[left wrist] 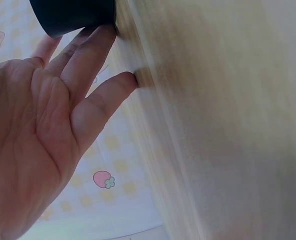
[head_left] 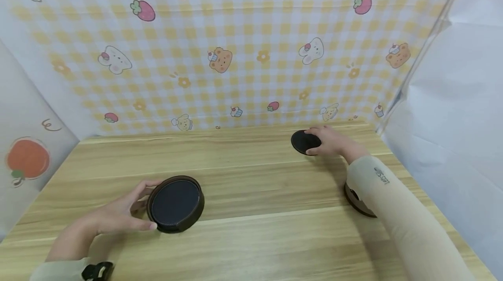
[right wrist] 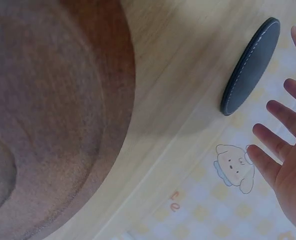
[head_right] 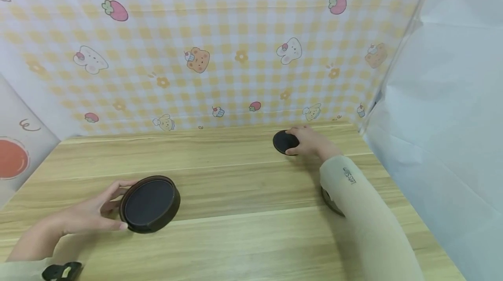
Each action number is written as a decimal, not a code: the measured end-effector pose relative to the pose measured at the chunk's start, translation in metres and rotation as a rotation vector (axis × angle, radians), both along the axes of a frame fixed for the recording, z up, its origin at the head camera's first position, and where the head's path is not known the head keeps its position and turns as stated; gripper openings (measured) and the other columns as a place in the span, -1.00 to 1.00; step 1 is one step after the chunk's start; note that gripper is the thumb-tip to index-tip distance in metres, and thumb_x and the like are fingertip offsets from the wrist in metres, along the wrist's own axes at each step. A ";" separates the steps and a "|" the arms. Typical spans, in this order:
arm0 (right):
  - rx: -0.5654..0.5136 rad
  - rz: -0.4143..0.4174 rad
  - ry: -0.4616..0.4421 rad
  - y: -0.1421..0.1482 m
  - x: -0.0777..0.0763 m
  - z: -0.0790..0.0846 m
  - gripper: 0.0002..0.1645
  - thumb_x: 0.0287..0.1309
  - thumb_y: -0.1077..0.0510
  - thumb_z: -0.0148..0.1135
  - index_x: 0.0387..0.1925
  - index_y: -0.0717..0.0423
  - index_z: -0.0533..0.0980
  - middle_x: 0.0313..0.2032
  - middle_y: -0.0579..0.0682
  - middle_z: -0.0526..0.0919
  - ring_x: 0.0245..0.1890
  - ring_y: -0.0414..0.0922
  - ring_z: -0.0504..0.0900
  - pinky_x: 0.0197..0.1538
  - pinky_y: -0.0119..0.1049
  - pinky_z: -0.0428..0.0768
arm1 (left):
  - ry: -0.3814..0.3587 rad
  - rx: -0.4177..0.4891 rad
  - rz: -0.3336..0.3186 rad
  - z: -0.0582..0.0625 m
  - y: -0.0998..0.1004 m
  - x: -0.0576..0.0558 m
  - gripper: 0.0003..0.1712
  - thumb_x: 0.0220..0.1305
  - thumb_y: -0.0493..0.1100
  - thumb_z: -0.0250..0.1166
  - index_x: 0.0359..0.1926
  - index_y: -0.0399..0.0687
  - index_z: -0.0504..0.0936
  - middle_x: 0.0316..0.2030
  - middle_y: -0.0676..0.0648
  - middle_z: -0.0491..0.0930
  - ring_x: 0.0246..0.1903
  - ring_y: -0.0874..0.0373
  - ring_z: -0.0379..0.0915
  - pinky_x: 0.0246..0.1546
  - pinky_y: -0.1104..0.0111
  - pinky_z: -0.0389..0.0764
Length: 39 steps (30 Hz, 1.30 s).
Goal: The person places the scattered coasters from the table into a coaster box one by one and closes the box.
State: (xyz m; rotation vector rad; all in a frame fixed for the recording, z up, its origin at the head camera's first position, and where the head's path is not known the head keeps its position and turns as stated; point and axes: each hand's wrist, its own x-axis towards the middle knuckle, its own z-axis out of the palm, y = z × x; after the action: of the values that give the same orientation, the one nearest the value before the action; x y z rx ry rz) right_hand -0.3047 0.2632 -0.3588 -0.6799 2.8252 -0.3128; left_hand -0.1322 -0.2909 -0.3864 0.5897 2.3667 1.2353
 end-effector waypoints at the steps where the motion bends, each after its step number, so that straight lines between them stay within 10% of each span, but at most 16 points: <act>1: 0.007 0.004 0.002 0.000 -0.001 -0.001 -0.15 0.24 -0.08 0.32 0.41 0.25 0.28 0.41 0.39 0.25 0.41 0.49 0.12 0.39 0.36 0.17 | -0.001 0.000 0.000 0.000 0.000 0.000 0.06 0.12 -0.21 0.47 0.47 -0.16 -0.04 0.35 -0.58 0.15 0.23 -0.73 0.14 0.05 -0.42 0.37; 39: -0.027 -0.087 -0.069 0.001 -0.014 -0.025 -0.04 0.19 -0.15 0.32 0.46 0.22 0.20 0.44 0.43 0.16 0.39 0.54 0.08 0.35 0.42 0.17 | -0.002 -0.017 -0.002 0.000 0.000 -0.001 0.06 0.12 -0.22 0.47 0.46 -0.15 -0.04 0.34 -0.58 0.16 0.21 -0.71 0.18 0.04 -0.42 0.38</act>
State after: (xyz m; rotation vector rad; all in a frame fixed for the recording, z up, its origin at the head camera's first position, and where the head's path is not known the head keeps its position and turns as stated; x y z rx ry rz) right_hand -0.3191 0.2643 -0.3841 -0.5416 2.7945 -0.3822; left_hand -0.1330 -0.2907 -0.3861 0.5855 2.3723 1.2135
